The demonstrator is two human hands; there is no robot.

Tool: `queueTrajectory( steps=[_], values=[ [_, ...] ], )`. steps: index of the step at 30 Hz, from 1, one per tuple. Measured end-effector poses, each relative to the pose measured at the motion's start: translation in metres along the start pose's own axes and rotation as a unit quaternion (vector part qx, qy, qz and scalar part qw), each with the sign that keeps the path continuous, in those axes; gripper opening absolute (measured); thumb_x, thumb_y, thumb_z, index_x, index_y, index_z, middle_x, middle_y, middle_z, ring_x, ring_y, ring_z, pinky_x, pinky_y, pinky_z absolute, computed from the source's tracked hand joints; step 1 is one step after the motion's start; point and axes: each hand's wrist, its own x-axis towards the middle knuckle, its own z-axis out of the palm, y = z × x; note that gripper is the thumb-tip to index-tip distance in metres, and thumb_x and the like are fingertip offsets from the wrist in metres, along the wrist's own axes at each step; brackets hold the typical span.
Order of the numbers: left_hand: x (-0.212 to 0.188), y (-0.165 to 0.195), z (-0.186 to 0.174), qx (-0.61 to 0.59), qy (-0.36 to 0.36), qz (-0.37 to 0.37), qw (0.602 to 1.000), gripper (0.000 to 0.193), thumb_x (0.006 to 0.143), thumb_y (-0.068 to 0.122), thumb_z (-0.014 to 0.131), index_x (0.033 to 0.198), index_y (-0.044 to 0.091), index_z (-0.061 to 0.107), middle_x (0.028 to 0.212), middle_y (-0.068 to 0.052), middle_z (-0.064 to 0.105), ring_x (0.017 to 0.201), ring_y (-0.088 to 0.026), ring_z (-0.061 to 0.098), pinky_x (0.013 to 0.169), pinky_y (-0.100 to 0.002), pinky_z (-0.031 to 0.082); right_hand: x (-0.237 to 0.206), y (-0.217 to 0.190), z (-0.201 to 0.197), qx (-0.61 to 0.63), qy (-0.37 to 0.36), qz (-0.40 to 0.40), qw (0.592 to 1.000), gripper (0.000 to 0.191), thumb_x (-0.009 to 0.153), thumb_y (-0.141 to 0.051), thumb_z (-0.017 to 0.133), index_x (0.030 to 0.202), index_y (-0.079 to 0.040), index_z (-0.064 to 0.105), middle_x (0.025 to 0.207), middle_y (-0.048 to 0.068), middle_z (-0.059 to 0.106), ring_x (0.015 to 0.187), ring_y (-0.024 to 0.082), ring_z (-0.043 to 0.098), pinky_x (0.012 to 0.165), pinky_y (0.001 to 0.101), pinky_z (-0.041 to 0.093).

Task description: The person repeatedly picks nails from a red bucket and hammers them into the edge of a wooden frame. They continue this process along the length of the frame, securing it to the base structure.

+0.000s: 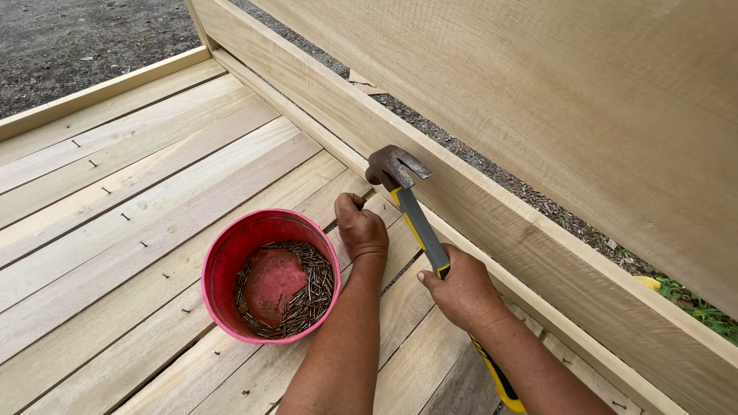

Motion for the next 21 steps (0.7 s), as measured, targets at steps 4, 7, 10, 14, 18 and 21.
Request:
queueTrajectory(
  steps=[4, 7, 10, 14, 18, 21],
  values=[
    [0.0, 0.002, -0.002, 0.006, -0.016, -0.016, 1.0, 0.026, 0.076, -0.01, 0.041, 0.095, 0.005, 0.049, 0.096, -0.017, 0.057, 0.089, -0.038, 0.058, 0.085, -0.047, 0.05, 0.011, 0.008, 0.006, -0.079, -0.004, -0.023, 0.997, 0.043, 0.089, -0.027, 0.076, 0.126, -0.008, 0.066, 0.109, 0.013, 0.074, 0.104, 0.027, 0.071, 0.097, 0.0416, 0.055],
    [0.0, 0.004, -0.003, 0.012, -0.02, -0.017, 1.0, 0.026, 0.076, -0.01, 0.041, 0.095, 0.006, 0.05, 0.097, -0.017, 0.057, 0.09, -0.038, 0.058, 0.084, -0.048, 0.049, 0.014, 0.012, 0.005, -0.071, -0.01, -0.011, 0.997, 0.046, 0.09, -0.027, 0.074, 0.131, -0.01, 0.063, 0.108, 0.014, 0.075, 0.103, 0.027, 0.072, 0.097, 0.0418, 0.055],
    [0.001, 0.005, -0.002, 0.014, -0.015, -0.01, 1.0, 0.024, 0.078, -0.008, 0.042, 0.095, 0.006, 0.05, 0.097, -0.017, 0.057, 0.09, -0.039, 0.057, 0.082, -0.049, 0.049, 0.013, 0.012, 0.001, -0.062, -0.006, -0.017, 0.998, 0.046, 0.091, -0.028, 0.074, 0.132, -0.01, 0.062, 0.106, 0.015, 0.076, 0.102, 0.028, 0.073, 0.097, 0.0416, 0.055],
    [0.0, 0.002, 0.0, 0.018, -0.018, -0.012, 1.0, 0.024, 0.079, -0.008, 0.041, 0.095, 0.007, 0.049, 0.096, -0.017, 0.057, 0.09, -0.039, 0.057, 0.082, -0.049, 0.048, 0.012, 0.013, 0.004, -0.032, -0.001, -0.039, 0.999, 0.043, 0.09, -0.026, 0.074, 0.129, -0.009, 0.064, 0.105, 0.014, 0.076, 0.101, 0.028, 0.073, 0.096, 0.0412, 0.055],
    [0.002, 0.0, 0.0, 0.008, -0.022, -0.012, 1.0, 0.021, 0.08, -0.007, 0.044, 0.095, 0.007, 0.049, 0.096, -0.017, 0.057, 0.089, -0.04, 0.057, 0.082, -0.048, 0.049, 0.017, 0.011, 0.008, -0.068, -0.021, -0.005, 0.997, 0.045, 0.091, -0.024, 0.074, 0.132, -0.011, 0.062, 0.11, 0.012, 0.073, 0.104, 0.026, 0.072, 0.096, 0.0416, 0.055],
    [0.003, 0.001, 0.0, 0.013, -0.025, -0.017, 0.999, 0.023, 0.077, -0.008, 0.043, 0.093, 0.007, 0.049, 0.095, -0.017, 0.057, 0.088, -0.04, 0.056, 0.082, -0.048, 0.049, 0.013, 0.009, 0.004, -0.085, -0.017, -0.022, 0.996, 0.041, 0.091, -0.025, 0.075, 0.128, -0.01, 0.066, 0.108, 0.012, 0.074, 0.104, 0.026, 0.071, 0.097, 0.0418, 0.055]
  ],
)
